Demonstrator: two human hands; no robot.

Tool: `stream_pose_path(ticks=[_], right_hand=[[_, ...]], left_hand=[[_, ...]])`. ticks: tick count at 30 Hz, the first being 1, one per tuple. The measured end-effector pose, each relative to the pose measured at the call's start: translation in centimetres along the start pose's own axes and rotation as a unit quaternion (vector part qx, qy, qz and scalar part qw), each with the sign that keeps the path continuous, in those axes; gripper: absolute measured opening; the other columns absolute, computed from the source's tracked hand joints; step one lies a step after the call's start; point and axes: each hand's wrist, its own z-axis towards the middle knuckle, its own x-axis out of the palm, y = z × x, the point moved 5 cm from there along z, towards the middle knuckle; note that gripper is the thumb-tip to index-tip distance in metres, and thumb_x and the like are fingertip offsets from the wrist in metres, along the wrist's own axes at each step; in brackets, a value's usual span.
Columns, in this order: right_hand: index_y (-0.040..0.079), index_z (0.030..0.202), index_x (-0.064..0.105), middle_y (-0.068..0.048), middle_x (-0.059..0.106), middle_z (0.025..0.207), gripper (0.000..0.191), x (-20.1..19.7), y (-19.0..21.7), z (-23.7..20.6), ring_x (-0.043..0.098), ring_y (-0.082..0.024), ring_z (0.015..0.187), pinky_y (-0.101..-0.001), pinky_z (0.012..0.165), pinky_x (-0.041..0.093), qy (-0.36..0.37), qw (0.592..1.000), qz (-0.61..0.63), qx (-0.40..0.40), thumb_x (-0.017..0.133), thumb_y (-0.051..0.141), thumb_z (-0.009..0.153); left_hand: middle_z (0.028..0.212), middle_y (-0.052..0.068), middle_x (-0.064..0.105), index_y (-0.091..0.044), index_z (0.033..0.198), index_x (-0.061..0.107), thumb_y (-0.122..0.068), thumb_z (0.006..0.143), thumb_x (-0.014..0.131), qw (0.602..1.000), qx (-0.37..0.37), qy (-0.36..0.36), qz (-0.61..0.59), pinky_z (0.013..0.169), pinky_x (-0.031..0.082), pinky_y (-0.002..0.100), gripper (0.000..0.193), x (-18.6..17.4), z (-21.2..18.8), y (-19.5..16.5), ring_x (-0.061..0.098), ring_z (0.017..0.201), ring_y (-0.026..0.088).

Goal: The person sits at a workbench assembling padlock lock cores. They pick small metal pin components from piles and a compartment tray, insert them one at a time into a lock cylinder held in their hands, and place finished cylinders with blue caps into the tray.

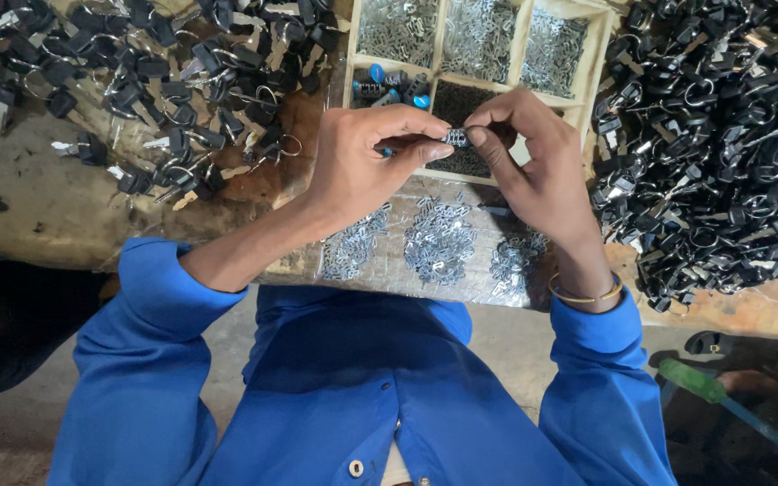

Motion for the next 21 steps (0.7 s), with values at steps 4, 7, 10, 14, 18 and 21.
stream_pose_path(ticks=[4, 7, 10, 14, 18, 21], right_hand=[[-0.001, 0.112, 0.066, -0.008, 0.066, 0.106, 0.01, 0.1, 1.1, 0.4, 0.058, -0.015, 0.086, -0.0288, 0.076, 0.048, 0.003, 1.0, -0.004, -0.022, 0.072, -0.001, 0.105], [0.003, 0.116, 0.069, -0.01, 0.067, 0.111, 0.019, -0.4, 2.1, 0.5, 0.065, -0.018, 0.092, -0.0306, 0.078, 0.054, 0.021, 0.999, -0.016, -0.035, 0.066, -0.007, 0.1], [0.003, 0.119, 0.072, -0.013, 0.068, 0.112, 0.035, -1.2, 3.2, 0.4, 0.066, -0.029, 0.095, -0.0387, 0.08, 0.053, -0.002, 0.976, -0.194, -0.1, 0.069, -0.011, 0.087], [0.0, 0.121, 0.074, -0.015, 0.067, 0.112, 0.033, -3.1, 3.4, -0.4, 0.062, -0.03, 0.091, -0.0414, 0.082, 0.05, -0.023, 0.96, -0.255, -0.117, 0.076, -0.006, 0.089], [0.005, 0.109, 0.075, -0.005, 0.068, 0.102, 0.019, -5.1, 2.9, -3.9, 0.062, -0.024, 0.097, -0.0382, 0.086, 0.049, 0.001, 0.973, -0.223, -0.052, 0.081, 0.004, 0.091], [0.01, 0.098, 0.078, -0.003, 0.065, 0.086, 0.017, -4.5, 2.2, -7.3, 0.059, -0.023, 0.087, -0.0398, 0.081, 0.045, 0.034, 0.96, -0.278, -0.01, 0.089, 0.011, 0.085]], left_hand=[[0.104, 0.011, 0.079, 0.0, 0.106, 0.076, 0.002, 0.092, 0.082, 1.0, 0.003, -0.001, 0.002, 0.081, 0.068, 0.027, 0.016, -0.1, -0.2, 0.0, 0.08, 0.095, 0.017], [0.104, 0.012, 0.079, 0.0, 0.106, 0.077, 0.003, 0.091, 0.081, 1.0, 0.01, -0.005, 0.009, 0.08, 0.068, 0.027, 0.016, 0.0, -0.4, 0.1, 0.079, 0.096, 0.017], [0.104, 0.012, 0.079, 0.0, 0.106, 0.076, 0.003, 0.092, 0.082, 1.0, 0.013, -0.018, 0.009, 0.082, 0.068, 0.027, 0.015, 0.0, -0.4, 0.2, 0.079, 0.096, 0.017], [0.106, 0.012, 0.079, 0.001, 0.108, 0.075, 0.004, 0.093, 0.082, 1.0, 0.012, -0.016, -0.012, 0.088, 0.068, 0.028, 0.017, 0.1, -0.7, 0.1, 0.079, 0.1, 0.018], [0.108, 0.012, 0.079, 0.001, 0.11, 0.074, 0.004, 0.096, 0.081, 0.999, 0.022, -0.014, -0.022, 0.091, 0.067, 0.029, 0.016, 0.1, -1.3, -0.3, 0.079, 0.103, 0.018], [0.109, 0.011, 0.078, 0.001, 0.112, 0.073, 0.003, 0.098, 0.081, 0.999, 0.038, -0.011, -0.029, 0.092, 0.067, 0.029, 0.016, 0.0, -1.6, -0.9, 0.079, 0.103, 0.017]])
